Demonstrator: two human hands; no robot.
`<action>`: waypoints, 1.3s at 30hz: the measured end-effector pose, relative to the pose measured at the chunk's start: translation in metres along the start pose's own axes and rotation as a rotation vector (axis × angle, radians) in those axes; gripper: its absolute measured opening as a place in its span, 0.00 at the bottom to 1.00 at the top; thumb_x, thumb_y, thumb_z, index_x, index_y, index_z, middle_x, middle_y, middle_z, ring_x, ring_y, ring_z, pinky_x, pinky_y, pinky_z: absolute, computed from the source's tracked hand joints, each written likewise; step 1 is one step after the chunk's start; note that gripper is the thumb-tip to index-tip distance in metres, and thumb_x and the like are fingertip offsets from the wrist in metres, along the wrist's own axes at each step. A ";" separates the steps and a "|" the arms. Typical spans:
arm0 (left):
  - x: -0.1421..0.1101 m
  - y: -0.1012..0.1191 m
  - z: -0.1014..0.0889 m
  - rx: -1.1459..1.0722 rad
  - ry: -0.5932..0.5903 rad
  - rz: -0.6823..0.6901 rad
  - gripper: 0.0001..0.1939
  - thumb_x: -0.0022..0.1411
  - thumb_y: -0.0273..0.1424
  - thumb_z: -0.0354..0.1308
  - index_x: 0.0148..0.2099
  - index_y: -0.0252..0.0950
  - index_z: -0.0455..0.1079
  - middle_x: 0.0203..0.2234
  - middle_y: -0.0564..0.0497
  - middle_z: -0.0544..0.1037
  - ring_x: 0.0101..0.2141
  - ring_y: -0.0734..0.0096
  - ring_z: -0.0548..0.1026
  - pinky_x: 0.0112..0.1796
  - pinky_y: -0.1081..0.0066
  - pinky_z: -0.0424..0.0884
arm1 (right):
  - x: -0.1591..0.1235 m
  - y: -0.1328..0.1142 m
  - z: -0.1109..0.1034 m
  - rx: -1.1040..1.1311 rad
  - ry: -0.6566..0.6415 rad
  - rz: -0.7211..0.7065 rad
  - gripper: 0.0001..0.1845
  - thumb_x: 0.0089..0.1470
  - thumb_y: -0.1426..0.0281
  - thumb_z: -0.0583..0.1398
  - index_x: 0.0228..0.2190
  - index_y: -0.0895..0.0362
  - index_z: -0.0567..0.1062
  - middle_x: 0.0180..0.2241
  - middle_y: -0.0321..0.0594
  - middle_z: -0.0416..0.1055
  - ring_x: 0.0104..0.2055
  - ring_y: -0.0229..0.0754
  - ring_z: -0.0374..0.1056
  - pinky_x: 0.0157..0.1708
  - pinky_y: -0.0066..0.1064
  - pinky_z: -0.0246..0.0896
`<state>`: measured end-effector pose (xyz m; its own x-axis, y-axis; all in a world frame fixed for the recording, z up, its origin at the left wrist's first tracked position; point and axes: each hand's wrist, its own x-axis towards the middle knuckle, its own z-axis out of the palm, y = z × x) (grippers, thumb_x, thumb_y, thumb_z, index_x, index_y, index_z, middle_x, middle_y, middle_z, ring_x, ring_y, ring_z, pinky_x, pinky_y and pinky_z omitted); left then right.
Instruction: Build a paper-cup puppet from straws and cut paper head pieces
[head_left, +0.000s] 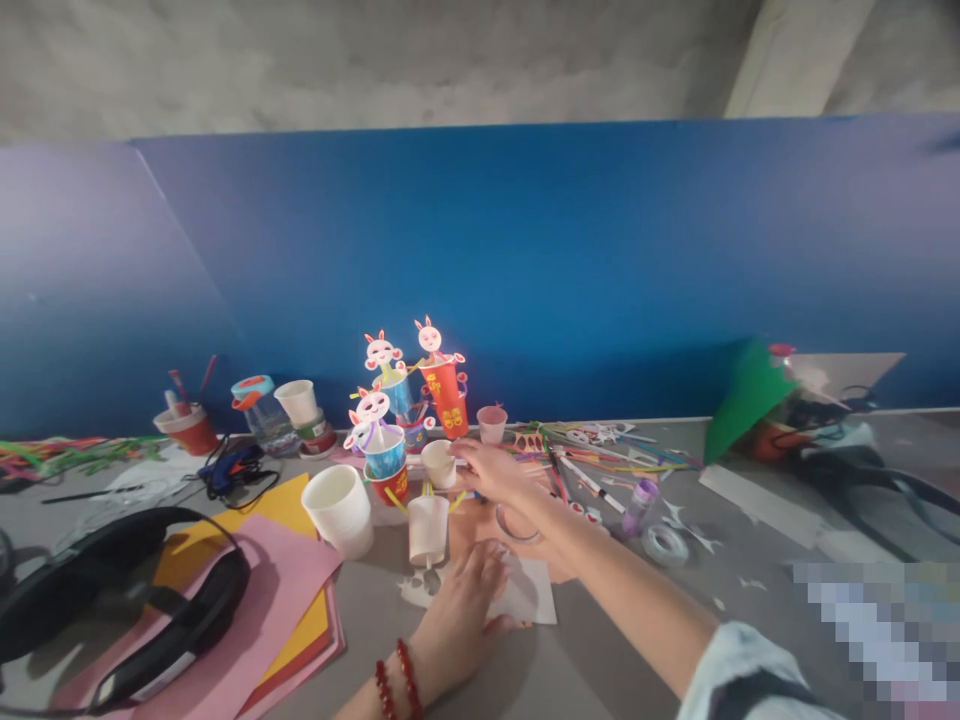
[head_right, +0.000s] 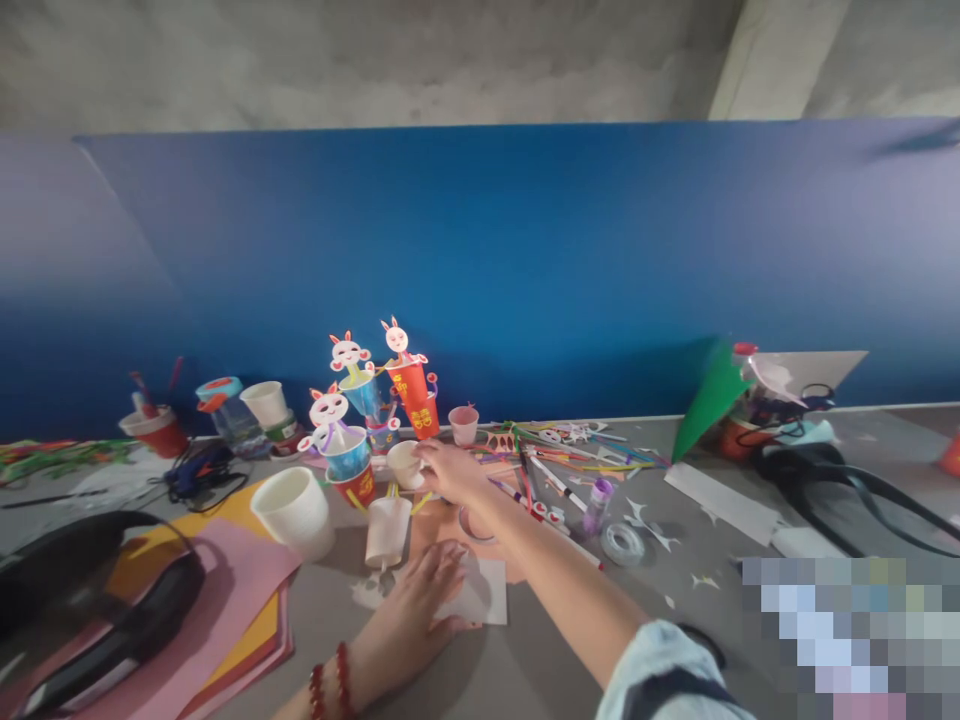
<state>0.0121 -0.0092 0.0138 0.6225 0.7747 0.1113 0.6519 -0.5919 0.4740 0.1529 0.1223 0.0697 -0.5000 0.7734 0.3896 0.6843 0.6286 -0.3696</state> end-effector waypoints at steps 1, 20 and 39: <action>0.000 0.001 -0.001 0.012 -0.001 -0.005 0.25 0.54 0.26 0.64 0.55 0.40 0.64 0.59 0.42 0.65 0.59 0.50 0.62 0.57 0.53 0.62 | 0.008 -0.001 0.005 0.002 -0.014 -0.025 0.17 0.56 0.77 0.60 0.47 0.54 0.73 0.52 0.42 0.74 0.50 0.47 0.71 0.47 0.33 0.64; 0.006 0.005 -0.002 0.078 0.054 -0.095 0.21 0.50 0.35 0.69 0.47 0.40 0.69 0.47 0.46 0.71 0.47 0.52 0.72 0.48 0.57 0.67 | -0.158 -0.003 -0.052 0.184 0.074 -0.007 0.09 0.64 0.69 0.54 0.37 0.53 0.75 0.37 0.41 0.75 0.41 0.43 0.70 0.41 0.33 0.63; 0.018 0.006 0.012 -0.217 0.184 -0.018 0.37 0.51 0.25 0.67 0.61 0.38 0.57 0.49 0.43 0.74 0.50 0.52 0.71 0.48 0.56 0.70 | -0.177 -0.011 -0.038 0.114 0.020 -0.090 0.11 0.64 0.72 0.53 0.38 0.54 0.76 0.36 0.42 0.74 0.40 0.44 0.69 0.40 0.34 0.63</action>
<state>0.0325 -0.0015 0.0082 0.5091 0.8240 0.2487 0.5420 -0.5314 0.6511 0.2537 -0.0243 0.0366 -0.5447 0.7128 0.4419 0.5720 0.7011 -0.4258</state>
